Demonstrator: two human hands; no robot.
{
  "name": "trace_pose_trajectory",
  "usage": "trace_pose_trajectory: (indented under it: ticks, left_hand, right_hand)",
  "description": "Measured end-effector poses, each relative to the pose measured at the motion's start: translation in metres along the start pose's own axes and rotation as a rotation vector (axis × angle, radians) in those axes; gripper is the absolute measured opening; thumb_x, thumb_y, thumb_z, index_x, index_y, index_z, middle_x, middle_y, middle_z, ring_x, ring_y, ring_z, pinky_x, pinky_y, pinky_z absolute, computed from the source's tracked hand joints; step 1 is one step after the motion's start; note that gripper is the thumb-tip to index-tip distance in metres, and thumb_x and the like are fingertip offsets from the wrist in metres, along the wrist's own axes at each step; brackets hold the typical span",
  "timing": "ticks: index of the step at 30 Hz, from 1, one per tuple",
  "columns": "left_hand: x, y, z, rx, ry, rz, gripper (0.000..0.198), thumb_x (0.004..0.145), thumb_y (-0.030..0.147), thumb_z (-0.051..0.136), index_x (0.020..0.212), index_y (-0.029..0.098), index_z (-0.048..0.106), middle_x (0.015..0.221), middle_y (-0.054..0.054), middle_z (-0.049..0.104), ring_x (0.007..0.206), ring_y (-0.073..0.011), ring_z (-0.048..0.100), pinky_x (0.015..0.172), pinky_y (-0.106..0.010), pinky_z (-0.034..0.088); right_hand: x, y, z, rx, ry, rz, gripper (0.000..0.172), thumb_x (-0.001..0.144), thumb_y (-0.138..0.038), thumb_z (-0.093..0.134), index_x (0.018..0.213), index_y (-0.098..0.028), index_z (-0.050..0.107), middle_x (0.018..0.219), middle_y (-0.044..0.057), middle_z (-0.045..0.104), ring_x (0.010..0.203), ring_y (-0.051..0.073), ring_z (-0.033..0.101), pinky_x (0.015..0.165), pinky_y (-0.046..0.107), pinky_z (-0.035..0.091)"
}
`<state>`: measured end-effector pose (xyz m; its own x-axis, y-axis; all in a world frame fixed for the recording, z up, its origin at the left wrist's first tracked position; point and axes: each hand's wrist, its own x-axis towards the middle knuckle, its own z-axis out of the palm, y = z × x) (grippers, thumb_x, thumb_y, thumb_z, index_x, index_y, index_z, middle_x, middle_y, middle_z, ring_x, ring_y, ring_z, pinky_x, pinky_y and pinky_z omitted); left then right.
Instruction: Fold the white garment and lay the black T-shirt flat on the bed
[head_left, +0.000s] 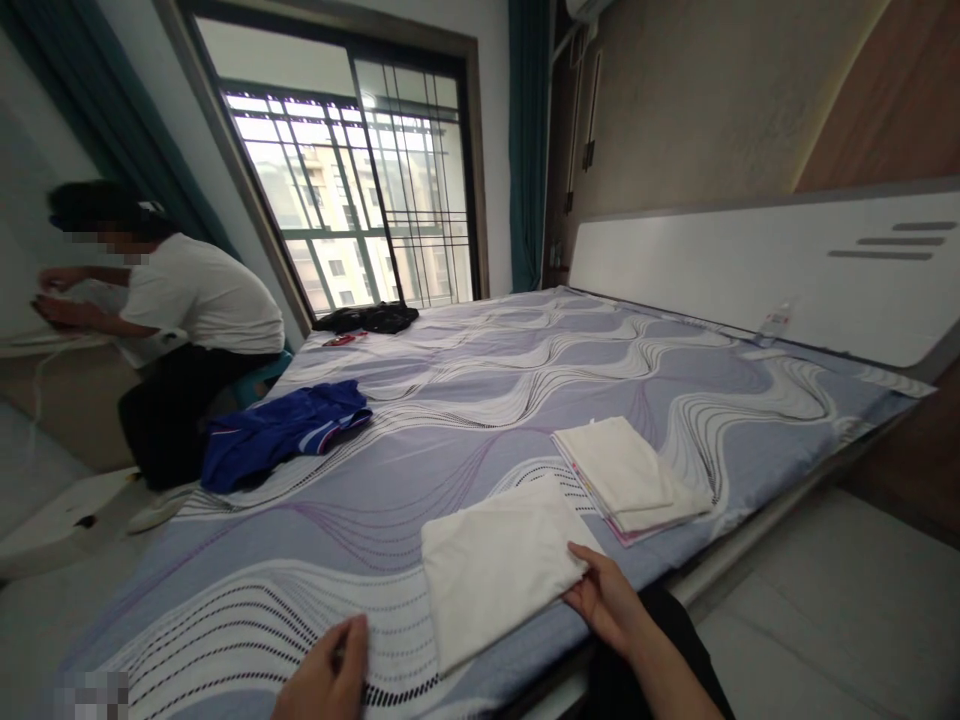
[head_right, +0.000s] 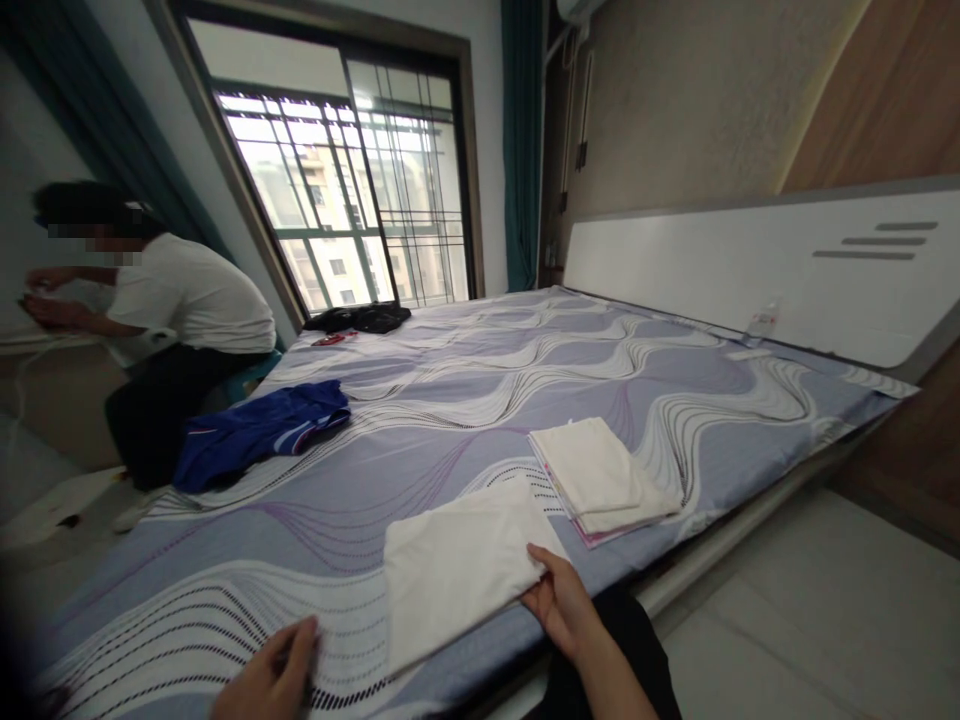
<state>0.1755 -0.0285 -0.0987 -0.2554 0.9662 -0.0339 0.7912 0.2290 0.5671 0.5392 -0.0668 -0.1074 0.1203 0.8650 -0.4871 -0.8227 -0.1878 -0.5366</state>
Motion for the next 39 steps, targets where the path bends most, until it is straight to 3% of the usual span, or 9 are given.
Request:
trace_pose_trajectory:
  ticks: [5,8,10,15,19,24,28,31,39]
  left_hand:
    - [-0.009,0.082,0.045,-0.078,-0.235,0.003,0.055,0.082,0.060,0.039,0.092,0.016,0.072,0.099,-0.015,0.077,0.097,-0.0334,0.070,0.085,-0.043,0.052]
    - [-0.010,0.099,0.061,-0.165,-0.278,0.025,0.049,0.081,0.049,0.043,0.095,0.011,0.070,0.101,-0.019,0.076,0.096,-0.0312,0.070,0.082,-0.038,0.052]
    - [-0.010,0.099,0.058,-0.214,-0.254,0.063,0.048,0.081,0.047,0.043,0.099,0.012,0.069,0.104,-0.017,0.075,0.098,-0.0288,0.070,0.083,-0.036,0.051]
    - [0.002,0.067,0.003,-0.258,-0.075,0.070,0.051,0.074,0.058,0.048,0.093,0.017,0.070,0.096,-0.012,0.077,0.093,-0.0313,0.069,0.083,-0.040,0.052]
    - [0.008,0.010,-0.039,-0.278,-0.145,-0.077,0.048,0.065,0.063,0.056,0.077,0.018,0.067,0.072,-0.008,0.074,0.072,-0.0283,0.070,0.065,-0.036,0.054]
    - [-0.001,-0.042,-0.043,-0.525,0.034,-0.258,0.054,0.063,0.064,0.056,0.089,0.017,0.062,0.067,-0.003,0.071,0.058,-0.0221,0.068,0.059,-0.034,0.056]
    - [-0.002,-0.041,-0.034,-0.511,0.071,-0.224,0.055,0.066,0.066,0.056,0.092,0.018,0.062,0.065,-0.001,0.068,0.053,-0.0203,0.064,0.053,-0.033,0.053]
    - [0.000,-0.033,-0.032,-0.406,0.076,-0.191,0.053,0.067,0.067,0.052,0.090,0.020,0.062,0.067,0.000,0.069,0.054,-0.0208,0.064,0.054,-0.033,0.051]
    - [-0.003,-0.030,-0.034,-0.404,0.088,-0.161,0.049,0.069,0.066,0.052,0.086,0.022,0.061,0.060,0.001,0.067,0.052,-0.0201,0.061,0.054,-0.031,0.046]
  right_hand:
    - [0.003,0.006,0.003,-0.023,-0.008,-0.030,0.057,0.069,-0.018,0.078,0.122,-0.009,0.057,0.100,0.012,0.076,0.101,0.028,0.069,0.084,0.039,0.059]
    - [0.002,0.006,0.003,-0.039,-0.045,-0.076,0.065,0.066,-0.019,0.082,0.125,-0.010,0.056,0.101,0.011,0.076,0.103,0.028,0.069,0.085,0.039,0.059]
    - [-0.002,0.010,0.004,-0.077,-0.049,-0.098,0.068,0.063,-0.020,0.084,0.125,-0.012,0.057,0.099,0.010,0.076,0.101,0.028,0.069,0.085,0.038,0.058]
    - [-0.014,0.043,0.029,-0.253,-0.148,0.006,0.049,0.061,-0.026,0.083,0.104,-0.011,0.065,0.091,0.010,0.075,0.087,0.024,0.071,0.079,0.036,0.058]
    - [-0.009,0.062,0.067,-0.533,-0.237,0.183,0.041,0.063,-0.037,0.076,0.094,-0.011,0.066,0.082,0.009,0.074,0.072,0.023,0.070,0.067,0.038,0.058]
    - [0.016,0.055,0.097,-1.152,-0.160,-0.121,0.039,0.072,-0.041,0.068,0.100,-0.014,0.068,0.101,0.010,0.074,0.093,0.024,0.069,0.079,0.033,0.052]
    - [0.030,0.053,0.096,-1.401,-0.005,-0.240,0.038,0.067,-0.033,0.075,0.097,-0.011,0.069,0.108,0.018,0.071,0.106,0.029,0.063,0.087,0.033,0.045]
    - [0.032,0.056,0.087,-1.524,0.037,-0.320,0.033,0.075,-0.037,0.071,0.092,-0.009,0.069,0.106,0.021,0.070,0.104,0.029,0.062,0.085,0.033,0.043]
    - [0.032,0.054,0.066,-1.537,0.005,-0.442,0.032,0.087,-0.039,0.060,0.068,-0.014,0.066,0.071,0.006,0.068,0.070,0.017,0.058,0.060,0.025,0.034]
